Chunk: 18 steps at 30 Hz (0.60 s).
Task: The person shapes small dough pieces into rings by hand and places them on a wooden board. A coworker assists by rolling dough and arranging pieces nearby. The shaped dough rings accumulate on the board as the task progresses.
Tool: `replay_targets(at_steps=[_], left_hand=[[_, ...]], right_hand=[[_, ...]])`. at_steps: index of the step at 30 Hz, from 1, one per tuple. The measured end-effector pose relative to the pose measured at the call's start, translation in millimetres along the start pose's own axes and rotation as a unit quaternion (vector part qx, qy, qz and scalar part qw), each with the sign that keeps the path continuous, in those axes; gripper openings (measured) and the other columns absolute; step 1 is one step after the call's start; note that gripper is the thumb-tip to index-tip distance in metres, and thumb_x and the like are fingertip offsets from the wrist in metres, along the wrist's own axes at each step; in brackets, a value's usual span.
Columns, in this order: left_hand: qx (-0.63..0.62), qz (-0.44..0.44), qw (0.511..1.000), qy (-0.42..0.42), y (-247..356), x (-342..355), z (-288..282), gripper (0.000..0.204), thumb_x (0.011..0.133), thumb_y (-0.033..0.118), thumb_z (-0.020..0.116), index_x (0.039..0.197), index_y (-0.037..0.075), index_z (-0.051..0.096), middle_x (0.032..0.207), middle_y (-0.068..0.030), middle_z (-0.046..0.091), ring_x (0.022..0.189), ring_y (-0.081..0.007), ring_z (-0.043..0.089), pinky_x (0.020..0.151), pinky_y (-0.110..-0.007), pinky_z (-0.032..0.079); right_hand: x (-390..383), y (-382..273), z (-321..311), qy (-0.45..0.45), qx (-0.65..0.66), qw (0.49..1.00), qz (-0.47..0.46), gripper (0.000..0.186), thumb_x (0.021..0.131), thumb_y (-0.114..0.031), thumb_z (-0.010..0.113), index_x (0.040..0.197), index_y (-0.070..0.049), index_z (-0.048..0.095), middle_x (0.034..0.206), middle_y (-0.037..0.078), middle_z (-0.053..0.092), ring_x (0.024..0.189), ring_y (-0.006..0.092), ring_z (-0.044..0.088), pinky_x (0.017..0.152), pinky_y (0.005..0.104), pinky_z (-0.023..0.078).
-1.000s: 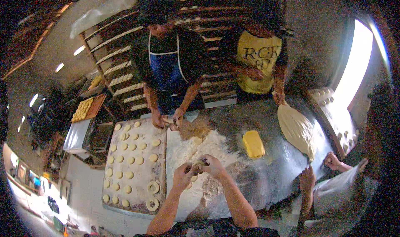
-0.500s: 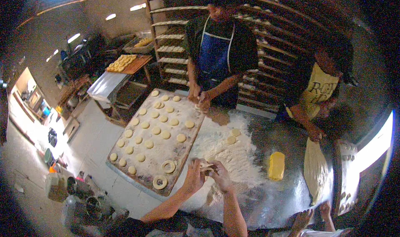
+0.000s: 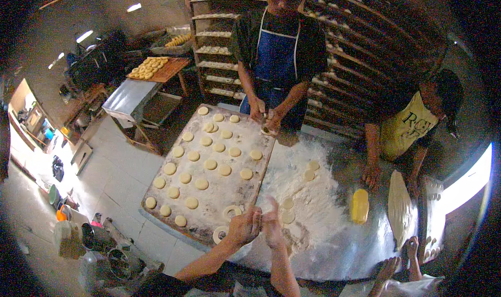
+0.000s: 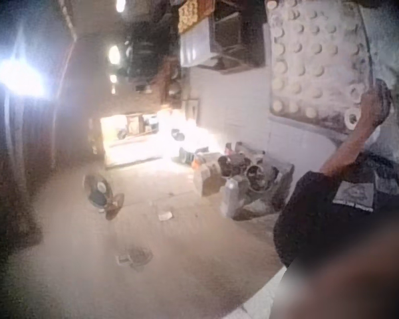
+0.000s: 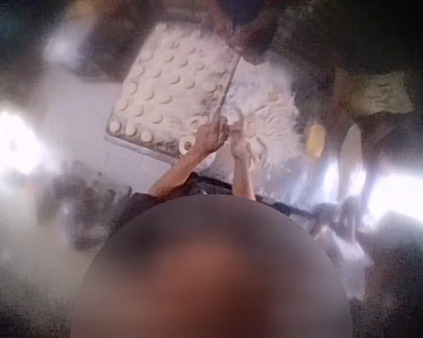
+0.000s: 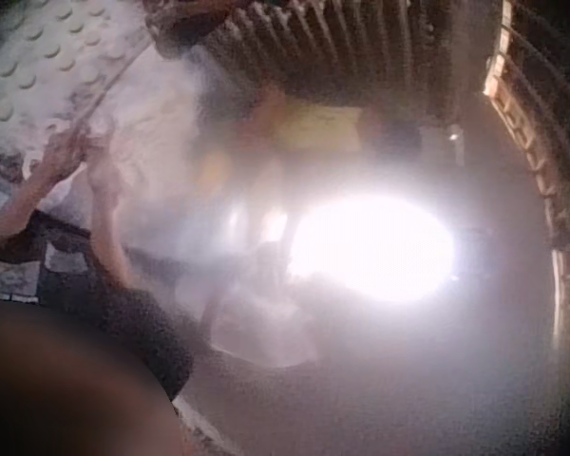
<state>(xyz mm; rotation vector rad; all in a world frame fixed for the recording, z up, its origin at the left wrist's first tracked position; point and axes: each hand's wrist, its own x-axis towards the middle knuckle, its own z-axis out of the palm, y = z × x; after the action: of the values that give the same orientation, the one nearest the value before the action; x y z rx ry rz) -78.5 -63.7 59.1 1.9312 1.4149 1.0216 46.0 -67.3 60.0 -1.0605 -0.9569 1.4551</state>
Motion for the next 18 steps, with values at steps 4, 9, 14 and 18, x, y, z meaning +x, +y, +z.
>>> replay_targets(at_steps=[4, 9, 14, 18], left_hand=[[-0.057, -0.013, 0.998, -0.012, -31, 0, -15, 0.018, 0.104, 0.025, 0.041, 0.109, 0.009, 0.046, 0.067, -0.0187, 0.063, 0.059, -0.0438, 0.062, 0.051, -0.051, 0.046], [-0.135, -0.035, 0.99, -0.011, -53, 9, -29, 0.016, 0.101, 0.019, 0.047, 0.113, 0.008, 0.046, 0.07, -0.02, 0.063, 0.061, -0.0444, 0.063, 0.051, -0.051, 0.047], [-0.095, 0.02, 0.995, -0.012, -63, 19, -45, 0.017, 0.098, 0.016, 0.051, 0.113, 0.008, 0.048, 0.075, -0.0232, 0.063, 0.064, -0.0457, 0.063, 0.054, -0.052, 0.048], [-0.107, -0.037, 0.992, -0.049, -73, 27, -50, 0.019, 0.098, 0.018, 0.052, 0.114, 0.009, 0.048, 0.074, -0.0247, 0.063, 0.064, -0.0467, 0.062, 0.055, -0.052, 0.049]], right_hand=[[10, 17, 25, -0.009, -0.009, 1.0, -0.022, 0.084, 0.092, -0.076, 0.035, 0.15, -0.016, 0.029, 0.077, 0.007, 0.062, 0.057, 0.0102, 0.053, 0.051, 0.0196, 0.038], [17, 37, 30, -0.03, 0.05, 0.997, -0.045, 0.079, 0.093, -0.073, 0.036, 0.147, -0.016, 0.03, 0.094, 0.009, 0.065, 0.069, 0.0157, 0.061, 0.057, 0.0265, 0.049], [27, 45, 48, -0.017, -0.076, 0.993, -0.09, 0.074, 0.092, -0.071, 0.043, 0.14, -0.015, 0.037, 0.124, 0.018, 0.058, 0.106, 0.0259, 0.061, 0.085, 0.0394, 0.053], [34, 34, 63, 0.088, 0.142, 0.985, 0.044, 0.074, 0.091, -0.068, 0.048, 0.141, -0.014, 0.038, 0.138, 0.012, 0.046, 0.116, 0.0235, 0.052, 0.095, 0.038, 0.046]])
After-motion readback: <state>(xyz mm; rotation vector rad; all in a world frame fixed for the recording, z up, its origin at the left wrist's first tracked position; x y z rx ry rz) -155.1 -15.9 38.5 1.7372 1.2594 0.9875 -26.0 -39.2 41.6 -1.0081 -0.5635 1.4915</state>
